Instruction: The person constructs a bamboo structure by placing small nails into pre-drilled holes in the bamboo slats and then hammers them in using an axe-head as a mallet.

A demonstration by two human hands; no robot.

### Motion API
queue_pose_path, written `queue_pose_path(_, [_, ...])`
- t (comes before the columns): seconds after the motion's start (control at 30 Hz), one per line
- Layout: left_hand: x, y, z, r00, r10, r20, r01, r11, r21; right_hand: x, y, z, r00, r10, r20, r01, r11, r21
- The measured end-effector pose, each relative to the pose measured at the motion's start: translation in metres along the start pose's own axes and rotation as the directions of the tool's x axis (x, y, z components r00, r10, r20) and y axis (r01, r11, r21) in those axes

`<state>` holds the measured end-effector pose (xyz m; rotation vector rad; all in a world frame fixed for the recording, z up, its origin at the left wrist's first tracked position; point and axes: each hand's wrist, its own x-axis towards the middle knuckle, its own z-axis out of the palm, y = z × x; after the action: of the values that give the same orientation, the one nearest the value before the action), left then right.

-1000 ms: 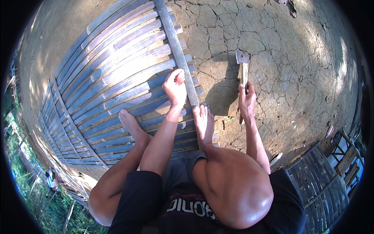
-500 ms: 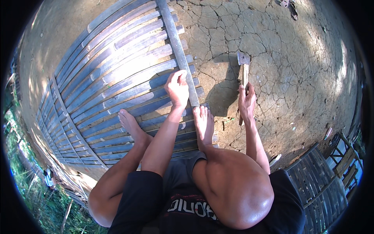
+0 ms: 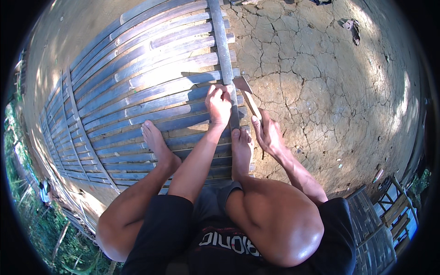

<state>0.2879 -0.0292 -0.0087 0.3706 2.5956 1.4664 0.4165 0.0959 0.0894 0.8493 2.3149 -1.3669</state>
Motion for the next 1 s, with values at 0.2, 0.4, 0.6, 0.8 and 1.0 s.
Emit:
queue_pose_path(0.2, [-0.001, -0.003, 0.003, 0.993, 0.076, -0.087, -0.073, 0.997, 0.031, 0.012, 0.033, 0.026, 0.995, -0.032, 0.100, 0.044, 0.992, -0.122])
queue_pose_path(0.4, [-0.001, 0.004, 0.002, 0.993, 0.078, -0.087, -0.079, 0.997, -0.011, -0.002, 0.013, 0.026, 0.987, -0.147, -0.068, 0.143, 0.988, -0.059])
queue_pose_path(0.6, [-0.006, -0.001, 0.000, 0.989, -0.149, 0.009, 0.149, 0.977, -0.154, 0.003, 0.015, 0.013, 0.999, -0.008, 0.050, 0.011, 0.999, -0.052])
queue_pose_path(0.8, [0.008, -0.029, -0.045, 0.967, 0.247, 0.056, -0.252, 0.916, 0.313, 0.001, 0.045, 0.001, 1.000, -0.004, 0.017, 0.006, 0.992, -0.126])
queue_pose_path(1.0, [0.019, -0.034, -0.057, 0.965, 0.223, 0.135, -0.260, 0.874, 0.411, 0.012, 0.030, -0.007, 0.994, -0.082, 0.072, 0.092, 0.984, -0.153])
